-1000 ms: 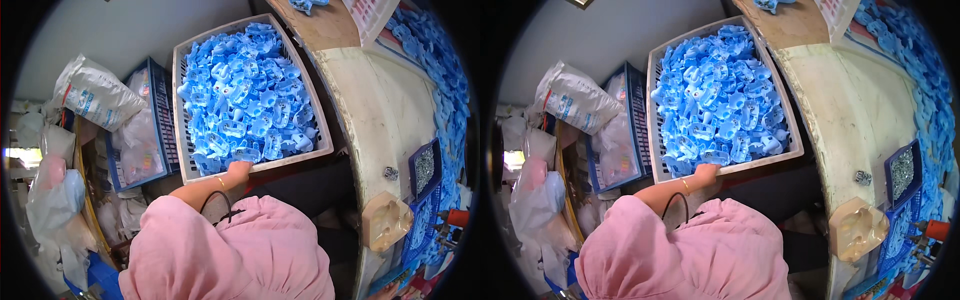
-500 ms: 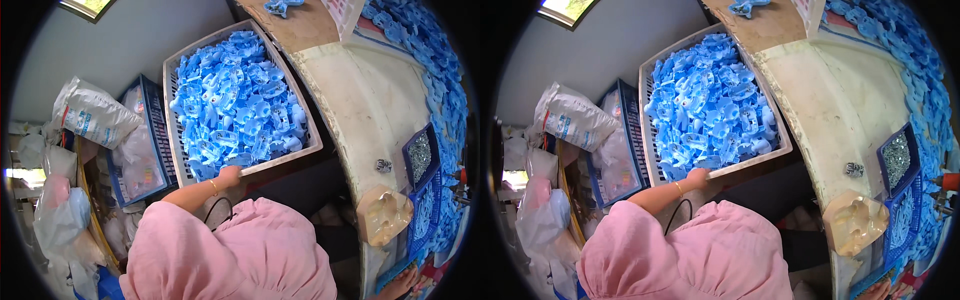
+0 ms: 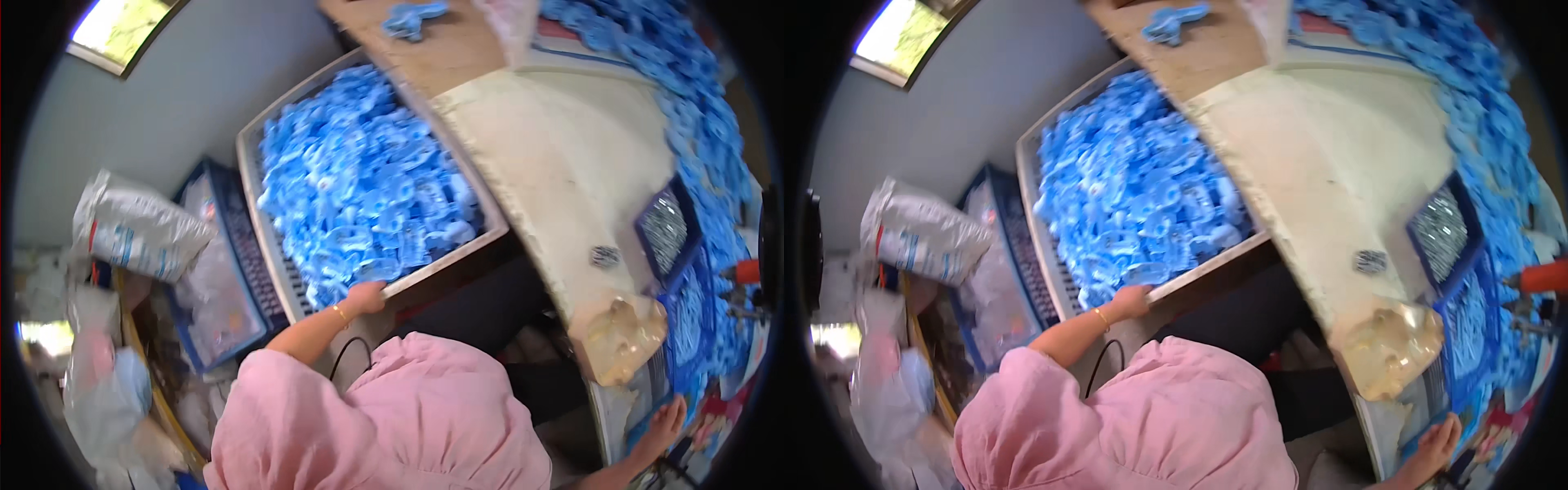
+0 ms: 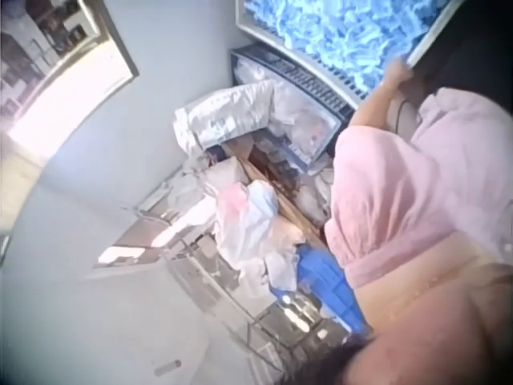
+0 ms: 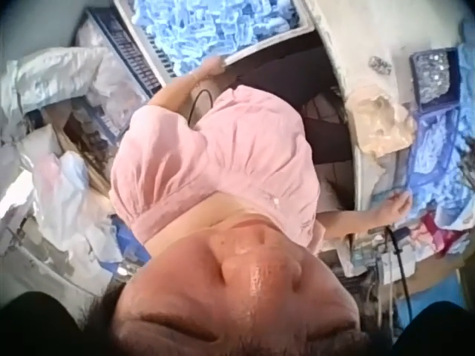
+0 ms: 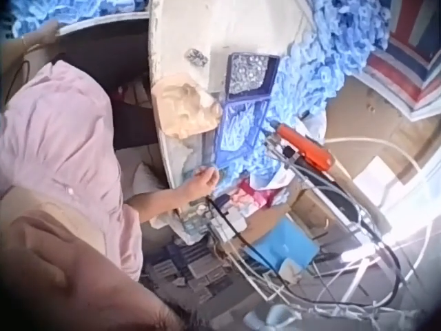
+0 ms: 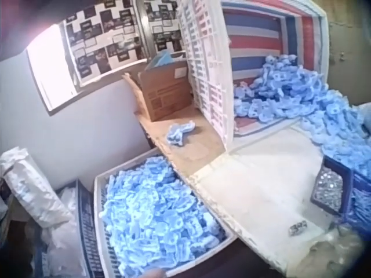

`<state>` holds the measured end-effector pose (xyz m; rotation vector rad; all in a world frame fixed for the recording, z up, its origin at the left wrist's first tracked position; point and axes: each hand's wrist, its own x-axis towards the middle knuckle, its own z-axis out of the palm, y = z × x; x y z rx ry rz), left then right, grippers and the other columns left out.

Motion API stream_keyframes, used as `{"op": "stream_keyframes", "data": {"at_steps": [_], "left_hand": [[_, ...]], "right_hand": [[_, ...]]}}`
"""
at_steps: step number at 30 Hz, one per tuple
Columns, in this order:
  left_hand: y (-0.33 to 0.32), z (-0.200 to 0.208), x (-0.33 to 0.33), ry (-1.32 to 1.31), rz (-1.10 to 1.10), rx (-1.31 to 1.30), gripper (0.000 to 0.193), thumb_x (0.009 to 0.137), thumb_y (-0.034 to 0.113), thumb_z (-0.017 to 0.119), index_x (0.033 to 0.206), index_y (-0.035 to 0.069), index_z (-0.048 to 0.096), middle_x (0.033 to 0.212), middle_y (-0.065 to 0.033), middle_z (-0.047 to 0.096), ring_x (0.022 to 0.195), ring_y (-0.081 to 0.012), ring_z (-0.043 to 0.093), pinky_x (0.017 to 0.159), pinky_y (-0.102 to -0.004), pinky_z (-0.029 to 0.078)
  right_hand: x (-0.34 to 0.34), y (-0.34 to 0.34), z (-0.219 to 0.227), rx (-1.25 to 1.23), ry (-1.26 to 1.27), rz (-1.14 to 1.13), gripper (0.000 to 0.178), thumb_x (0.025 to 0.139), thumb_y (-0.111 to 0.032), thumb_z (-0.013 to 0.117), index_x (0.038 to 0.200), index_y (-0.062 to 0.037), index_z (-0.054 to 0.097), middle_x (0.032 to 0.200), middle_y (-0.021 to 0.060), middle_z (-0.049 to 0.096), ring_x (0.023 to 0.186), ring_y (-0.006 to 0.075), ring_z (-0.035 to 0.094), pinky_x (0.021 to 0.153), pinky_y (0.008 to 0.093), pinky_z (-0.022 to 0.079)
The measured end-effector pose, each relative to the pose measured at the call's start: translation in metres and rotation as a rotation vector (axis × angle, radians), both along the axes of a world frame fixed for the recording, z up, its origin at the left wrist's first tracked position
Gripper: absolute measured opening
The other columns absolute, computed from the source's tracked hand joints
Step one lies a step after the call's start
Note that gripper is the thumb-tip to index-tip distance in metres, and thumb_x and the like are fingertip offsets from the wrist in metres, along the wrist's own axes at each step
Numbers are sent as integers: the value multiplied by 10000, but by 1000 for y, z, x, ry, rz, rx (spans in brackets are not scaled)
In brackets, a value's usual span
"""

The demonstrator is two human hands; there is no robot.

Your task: Assemble plastic toy parts using a pneumatic screwdriver at a factory workstation.

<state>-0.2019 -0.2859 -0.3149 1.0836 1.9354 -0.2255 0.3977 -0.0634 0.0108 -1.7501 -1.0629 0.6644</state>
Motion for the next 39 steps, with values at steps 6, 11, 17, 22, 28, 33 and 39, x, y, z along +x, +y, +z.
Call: {"op": "stream_keyframes", "data": {"at_steps": [6, 11, 17, 22, 28, 33, 39], "left_hand": [[2, -67, -22, -65, -229, -35, 673, 809, 365, 693, 1384, 73, 504, 1275, -210, 621, 1183, -385, 590, 1014, -442, 467], [86, 46, -55, -255, -90, 199, 623, 826, 438, 755, 1250, 3, 619, 1174, -185, 684, 1048, -312, 680, 903, -396, 528], [190, 215, -27, -306, 58, 762, 298, 926, 125, 655, 1188, -8, 611, 1047, -118, 709, 972, -187, 678, 859, -313, 530], [229, 284, 35, -370, -6, 854, 241, 927, 107, 652, 1139, -8, 645, 1045, -112, 713, 976, -187, 679, 871, -311, 525], [266, 327, 79, -311, -311, 958, 182, 915, 96, 651, 1069, 9, 694, 1025, -124, 718, 958, -239, 690, 864, -338, 520], [299, 319, 78, -407, -388, 1058, 167, 921, 120, 649, 1054, 31, 698, 1020, -127, 709, 962, -271, 680, 854, -357, 523], [375, 327, 95, -290, -729, 1245, 189, 925, 195, 621, 1069, 81, 668, 1009, -120, 676, 969, -327, 632, 843, -426, 505]], "right_hand": [[-76, 28, 26, -15, -61, 301, 136, 963, -159, 623, 931, -28, 639, 662, -25, 517, 553, 54, 449, 494, 223, 323], [-41, 68, 51, 40, -5, 211, 163, 949, -191, 644, 943, -28, 647, 669, -7, 556, 550, 61, 480, 494, 224, 340], [-3, 213, 27, 144, 89, 338, 213, 910, -208, 676, 950, 2, 684, 700, 18, 619, 560, 83, 542, 510, 229, 424], [-3, 324, -17, 356, -338, 331, 210, 864, -169, 665, 991, -4, 690, 805, 93, 708, 649, 164, 676, 574, 312, 521], [-78, 286, 63, 796, 336, 90, 169, 999, -197, 583, 1067, -48, 623, 767, -4, 552, 623, 50, 492, 542, 195, 402], [-144, 154, 111, 1133, -23, 444, 159, 1002, -122, 534, 1074, -1, 610, 809, 47, 625, 730, 142, 617, 672, 235, 502], [-227, 160, 140, 817, -731, 731, 524, 886, -44, 668, 1377, -29, 485, 1350, 192, 542, 1261, 282, 529, 1006, 383, 454]]}}
